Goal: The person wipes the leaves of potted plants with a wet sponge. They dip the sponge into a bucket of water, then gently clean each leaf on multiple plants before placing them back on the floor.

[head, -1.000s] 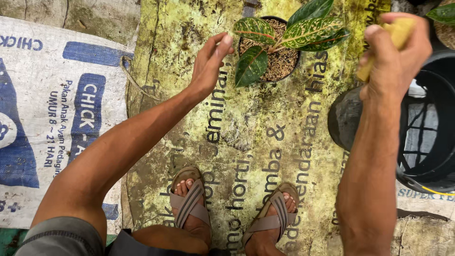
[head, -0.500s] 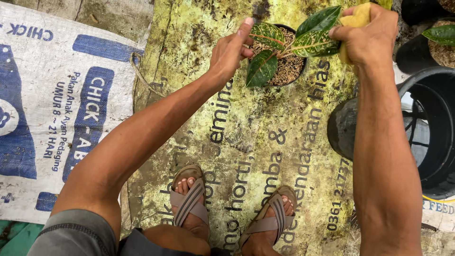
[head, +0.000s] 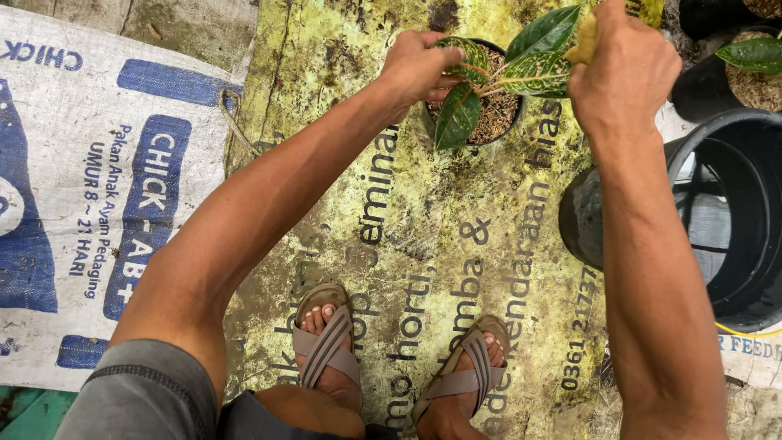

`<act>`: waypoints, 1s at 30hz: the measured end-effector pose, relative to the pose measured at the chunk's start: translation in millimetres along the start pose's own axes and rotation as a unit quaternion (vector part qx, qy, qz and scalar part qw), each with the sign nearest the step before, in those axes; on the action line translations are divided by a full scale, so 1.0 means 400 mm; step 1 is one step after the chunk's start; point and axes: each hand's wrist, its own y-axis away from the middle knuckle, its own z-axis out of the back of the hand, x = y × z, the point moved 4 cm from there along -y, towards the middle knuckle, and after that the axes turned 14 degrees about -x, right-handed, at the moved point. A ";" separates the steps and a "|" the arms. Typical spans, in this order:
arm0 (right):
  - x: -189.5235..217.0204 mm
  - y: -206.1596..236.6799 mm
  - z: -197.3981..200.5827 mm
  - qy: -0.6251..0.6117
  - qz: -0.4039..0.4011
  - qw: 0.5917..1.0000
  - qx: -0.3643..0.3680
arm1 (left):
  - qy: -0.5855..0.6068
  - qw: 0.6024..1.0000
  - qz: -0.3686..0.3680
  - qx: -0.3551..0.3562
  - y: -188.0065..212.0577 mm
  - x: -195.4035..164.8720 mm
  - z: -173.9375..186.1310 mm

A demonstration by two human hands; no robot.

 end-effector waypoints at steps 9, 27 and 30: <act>0.062 0.050 0.102 -0.691 -0.647 0.321 -0.026 | 0.155 0.982 0.089 0.060 -0.003 0.064 -0.009; 0.276 0.135 -0.104 -0.285 -0.155 0.943 -0.066 | 0.200 0.966 0.055 0.154 0.047 0.041 -0.027; 0.271 0.150 -0.141 -0.225 -0.120 0.967 -0.032 | 0.214 0.963 0.093 0.131 0.053 0.039 -0.017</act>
